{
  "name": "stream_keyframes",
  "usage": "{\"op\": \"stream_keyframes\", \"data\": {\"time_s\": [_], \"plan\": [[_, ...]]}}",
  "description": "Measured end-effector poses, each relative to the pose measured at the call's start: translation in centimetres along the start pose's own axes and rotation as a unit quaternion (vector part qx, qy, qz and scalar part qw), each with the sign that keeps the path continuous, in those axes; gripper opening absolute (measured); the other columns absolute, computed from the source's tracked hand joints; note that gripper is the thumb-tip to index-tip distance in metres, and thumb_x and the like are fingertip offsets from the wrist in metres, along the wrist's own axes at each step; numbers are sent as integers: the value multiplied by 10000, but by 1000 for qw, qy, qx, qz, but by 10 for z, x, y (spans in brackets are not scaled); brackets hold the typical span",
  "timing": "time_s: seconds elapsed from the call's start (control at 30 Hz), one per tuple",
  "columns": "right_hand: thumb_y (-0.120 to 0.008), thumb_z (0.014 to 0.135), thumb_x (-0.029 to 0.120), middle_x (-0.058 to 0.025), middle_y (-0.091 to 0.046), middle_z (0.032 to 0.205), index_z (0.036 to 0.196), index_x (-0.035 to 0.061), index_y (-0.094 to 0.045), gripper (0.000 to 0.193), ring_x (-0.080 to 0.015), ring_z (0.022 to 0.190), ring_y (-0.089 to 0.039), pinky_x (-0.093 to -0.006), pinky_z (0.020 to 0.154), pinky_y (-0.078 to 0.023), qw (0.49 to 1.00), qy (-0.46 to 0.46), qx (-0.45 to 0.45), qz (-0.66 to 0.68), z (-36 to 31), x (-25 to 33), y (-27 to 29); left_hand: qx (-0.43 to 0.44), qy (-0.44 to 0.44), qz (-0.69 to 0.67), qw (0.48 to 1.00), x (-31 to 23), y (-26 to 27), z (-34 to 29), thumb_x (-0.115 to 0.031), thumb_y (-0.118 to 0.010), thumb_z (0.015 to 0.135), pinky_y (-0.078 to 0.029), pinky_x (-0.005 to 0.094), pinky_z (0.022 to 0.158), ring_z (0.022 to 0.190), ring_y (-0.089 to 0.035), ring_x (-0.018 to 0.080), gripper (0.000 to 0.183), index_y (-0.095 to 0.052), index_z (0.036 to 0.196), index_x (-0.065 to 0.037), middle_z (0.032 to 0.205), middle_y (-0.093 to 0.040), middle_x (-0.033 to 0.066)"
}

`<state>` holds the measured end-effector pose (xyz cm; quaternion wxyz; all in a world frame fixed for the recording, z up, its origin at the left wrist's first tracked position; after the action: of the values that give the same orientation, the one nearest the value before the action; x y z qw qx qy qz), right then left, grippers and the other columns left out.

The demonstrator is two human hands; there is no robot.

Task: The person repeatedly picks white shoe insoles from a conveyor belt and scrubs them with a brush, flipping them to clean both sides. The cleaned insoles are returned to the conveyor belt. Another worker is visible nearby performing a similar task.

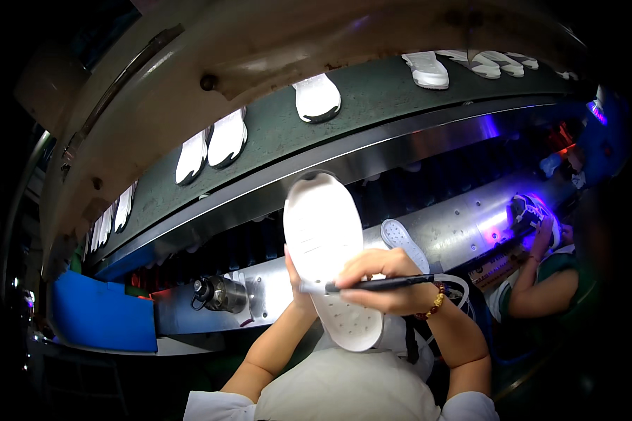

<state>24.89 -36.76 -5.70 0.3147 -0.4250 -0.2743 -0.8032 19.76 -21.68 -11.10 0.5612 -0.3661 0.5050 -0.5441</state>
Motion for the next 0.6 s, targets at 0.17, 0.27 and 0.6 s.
{"op": "stream_keyframes", "data": {"time_s": [0.17, 0.27, 0.6], "plan": [[-644, 674, 7, -111, -624, 809, 811, -15, -611, 142, -141, 732, -588, -229, 658, -457, 985, -113, -92, 94, -6, -9, 14, -136, -67, 308, 939, -4, -12, 6, -679, -162, 766, -336, 371, 934, 1122, -401, 261, 805, -214, 1303, -82, 1261, -361, 119], [-659, 662, 8, -103, -629, 817, 814, 2, -618, 157, -140, 747, -591, -234, 689, -449, 995, -45, 3, 87, -7, -3, 3, -165, -51, 259, 950, -12, -1, 8, -753, -166, 692, -415, 431, 830, 992, -486, 339, 895, -250, 1275, -79, 1158, -435, 194], [-635, 670, -32, -175, -616, 852, 814, -35, -612, 146, -216, 812, -604, -292, 764, -462, 977, -51, 38, 204, -14, -8, 11, -86, -139, 190, 968, -20, -32, 20, -765, -209, 671, -465, 461, 728, 857, -539, 381, 918, -296, 1237, -47, 1043, -476, 267]]}}
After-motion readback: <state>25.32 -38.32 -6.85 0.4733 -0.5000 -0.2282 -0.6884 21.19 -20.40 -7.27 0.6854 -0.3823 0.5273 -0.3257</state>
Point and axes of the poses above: each hand's wrist, its own z-axis towards the middle knuckle, its own y-axis out of the back of the hand, x = y × z, the point moved 1 cm from there along z, towards the middle knuckle
